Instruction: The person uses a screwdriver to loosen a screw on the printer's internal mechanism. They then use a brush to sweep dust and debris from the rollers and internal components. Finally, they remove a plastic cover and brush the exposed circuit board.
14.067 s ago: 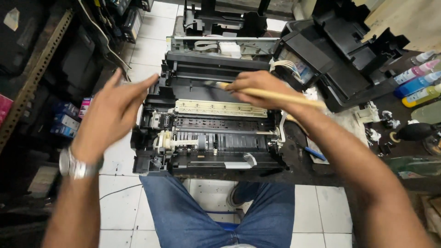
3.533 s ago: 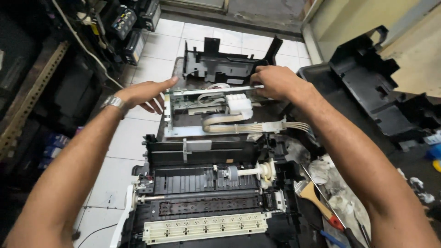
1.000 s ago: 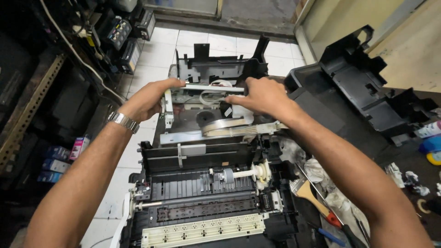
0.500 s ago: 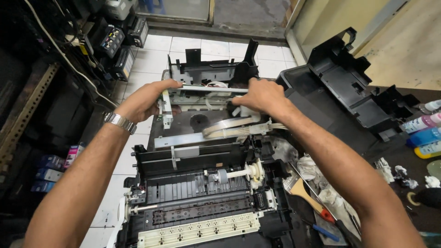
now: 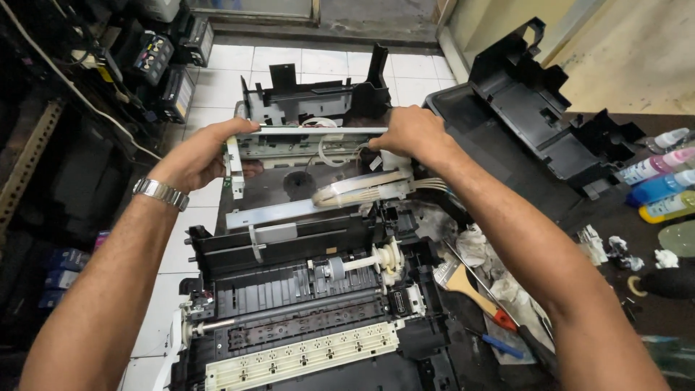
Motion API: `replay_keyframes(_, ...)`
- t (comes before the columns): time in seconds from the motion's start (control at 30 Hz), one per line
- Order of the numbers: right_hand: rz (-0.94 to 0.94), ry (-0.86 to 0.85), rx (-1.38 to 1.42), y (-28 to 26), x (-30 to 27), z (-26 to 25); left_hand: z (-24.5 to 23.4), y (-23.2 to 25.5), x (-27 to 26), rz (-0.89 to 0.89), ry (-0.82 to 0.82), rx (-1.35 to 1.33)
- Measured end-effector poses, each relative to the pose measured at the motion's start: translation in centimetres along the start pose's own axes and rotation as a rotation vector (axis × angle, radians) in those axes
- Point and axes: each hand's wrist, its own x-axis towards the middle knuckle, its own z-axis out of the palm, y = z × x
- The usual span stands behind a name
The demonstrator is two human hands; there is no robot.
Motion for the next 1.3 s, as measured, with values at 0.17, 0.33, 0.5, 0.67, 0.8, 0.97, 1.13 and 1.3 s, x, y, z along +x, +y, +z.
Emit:
replay_keyframes(0.17, -0.038, 0.07, -0.001, 1.2, -0.5, 0.1, -0.3, -0.5, 0.1, 0.006, -0.01, 0.002)
replay_keyframes(0.33, -0.175, 0.08, 0.092, 2.1, -9.8, -4.3, -0.8, -1.2, 0.6, 0.014, -0.026, -0.018)
replay_keyframes(0.5, 0.017, -0.349, -0.113, 6.2, -19.8, -3.2, -1.1, -0.8, -0.2, -0.002, -0.038, -0.004)
replay_keyframes(0.67, 0.113, -0.529, -0.348, 14.3, -24.1, 3.3, -2.0, -1.6, 0.9, -0.012, -0.07, 0.062)
replay_keyframes(0.8, 0.291, -0.396, -0.358, 17.6, -27.6, 4.0, -1.9, -3.6, 3.2, 0.037, -0.093, 0.007)
replay_keyframes(0.97, 0.492, -0.225, -0.147, 18.1, -32.1, 3.8, -2.0, -3.7, 3.4, 0.016, -0.092, 0.053)
replay_keyframes(1.13, 0.294, 0.035, 0.123, 18.1, -35.0, 6.7, -2.7, -4.5, 4.3, 0.035, -0.085, 0.075)
replay_keyframes(1.3, 0.41, 0.101, -0.188, 24.6, -31.3, 10.8, -2.6, -4.3, 3.8, 0.035, -0.06, 0.054)
